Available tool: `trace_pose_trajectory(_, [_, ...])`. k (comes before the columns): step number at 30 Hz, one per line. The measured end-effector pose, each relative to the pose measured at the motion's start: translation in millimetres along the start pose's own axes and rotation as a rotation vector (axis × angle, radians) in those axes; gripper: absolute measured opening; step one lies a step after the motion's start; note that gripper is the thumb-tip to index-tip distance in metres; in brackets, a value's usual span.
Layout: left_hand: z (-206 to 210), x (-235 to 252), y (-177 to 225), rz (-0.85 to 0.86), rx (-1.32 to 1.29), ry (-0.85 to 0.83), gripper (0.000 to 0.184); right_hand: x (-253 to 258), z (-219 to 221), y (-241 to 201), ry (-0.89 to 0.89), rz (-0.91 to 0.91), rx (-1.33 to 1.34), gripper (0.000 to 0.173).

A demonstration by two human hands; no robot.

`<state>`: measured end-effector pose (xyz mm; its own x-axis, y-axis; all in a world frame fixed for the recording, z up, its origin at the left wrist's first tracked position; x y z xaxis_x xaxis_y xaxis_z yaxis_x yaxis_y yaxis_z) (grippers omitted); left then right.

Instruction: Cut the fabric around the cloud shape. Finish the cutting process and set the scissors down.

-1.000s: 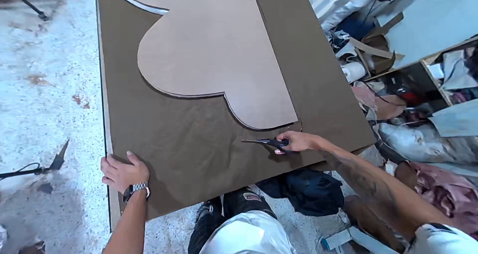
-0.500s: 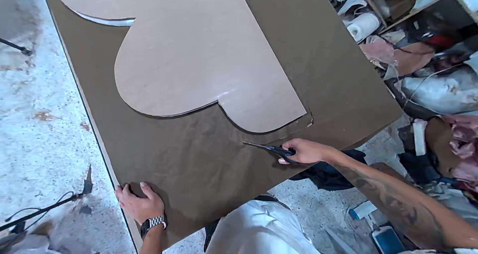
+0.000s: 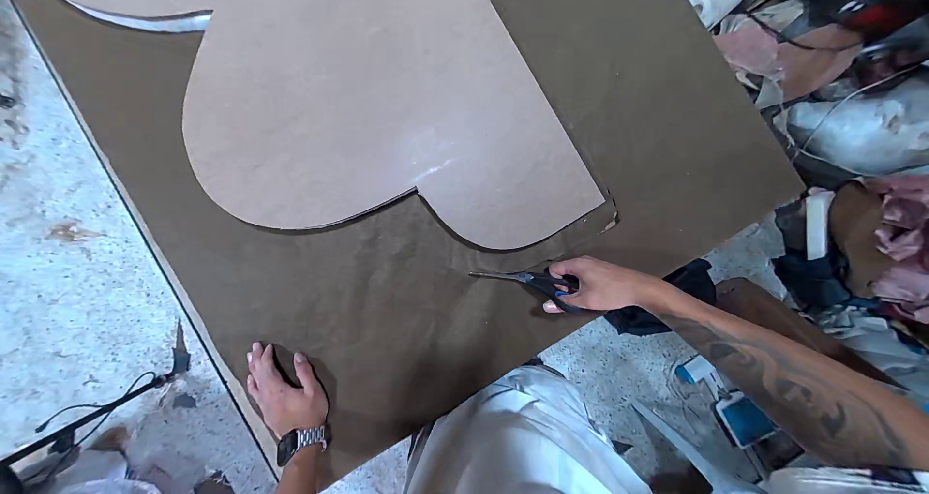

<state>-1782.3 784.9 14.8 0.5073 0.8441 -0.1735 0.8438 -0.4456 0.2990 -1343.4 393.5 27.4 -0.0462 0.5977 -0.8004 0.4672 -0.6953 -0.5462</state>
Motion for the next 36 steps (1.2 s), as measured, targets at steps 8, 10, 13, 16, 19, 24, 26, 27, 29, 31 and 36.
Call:
trace_pose_trajectory(8, [-0.8, 1.3, 1.4, 0.014, 0.028, 0.009, 0.064, 0.4, -6.0, -0.1, -0.050, 0.022, 0.022, 0.041])
trace_pose_trajectory(10, [0.1, 1.3, 0.4, 0.018, 0.030, 0.015, 0.063, 5.8, -3.3, -10.5, -0.052, 0.023, 0.029, 0.045])
trace_pose_trajectory(13, [-0.4, 1.5, 2.6, 0.019, 0.039, 0.017, 0.063, 9.3, -0.5, -16.1, -0.029, 0.018, 0.077, 0.045])
trace_pose_trajectory(16, [-1.7, -0.1, 4.1, 0.009, 0.050, 0.014, 0.064, 6.9, -0.1, -16.3, -0.029, 0.018, 0.094, 0.040])
trace_pose_trajectory(19, [-1.1, -1.1, 6.3, 0.002, 0.051, 0.011, 0.065, 10.3, 1.3, -28.2, -0.013, 0.024, 0.108, 0.043])
trace_pose_trajectory(24, [-4.6, -3.2, 10.9, -0.009, 0.034, 0.020, 0.065, 17.3, 12.8, -38.7, -0.025, 0.024, 0.295, 0.044])
trace_pose_trajectory(26, [-2.5, -3.1, 8.8, -0.018, 0.032, 0.009, 0.065, 16.9, 16.5, -38.4, -0.026, 0.020, 0.323, 0.045])
trace_pose_trajectory(27, [-1.0, -2.7, 7.8, -0.021, 0.029, 0.004, 0.065, 18.2, 17.5, -39.5, -0.014, 0.012, 0.324, 0.047])
trace_pose_trajectory(29, [0.9, -3.1, 6.0, -0.025, 0.022, -0.004, 0.066, 22.8, 18.4, -45.3, 0.008, 0.006, 0.344, 0.049])
trace_pose_trajectory(31, [2.1, -3.9, 2.5, -0.029, 0.012, 0.000, 0.067, 27.7, 18.3, -50.2, 0.026, 0.016, 0.383, 0.048])
trace_pose_trajectory(36, [4.4, -4.3, 0.3, -0.029, 0.004, 0.005, 0.066, 24.7, 10.9, -53.6, 0.050, 0.021, 0.403, 0.044])
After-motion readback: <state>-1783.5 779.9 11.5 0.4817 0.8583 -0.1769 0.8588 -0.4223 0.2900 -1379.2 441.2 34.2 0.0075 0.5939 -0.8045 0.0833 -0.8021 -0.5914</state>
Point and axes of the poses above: each hand's wrist, its own x-axis towards the middle knuckle, its own z-axis out of the palm, y = z × x, the point moved 9 cm from there along x, towards the middle knuckle, and after that the axes turned 12 degrees about -y, right-handed, at the moved point
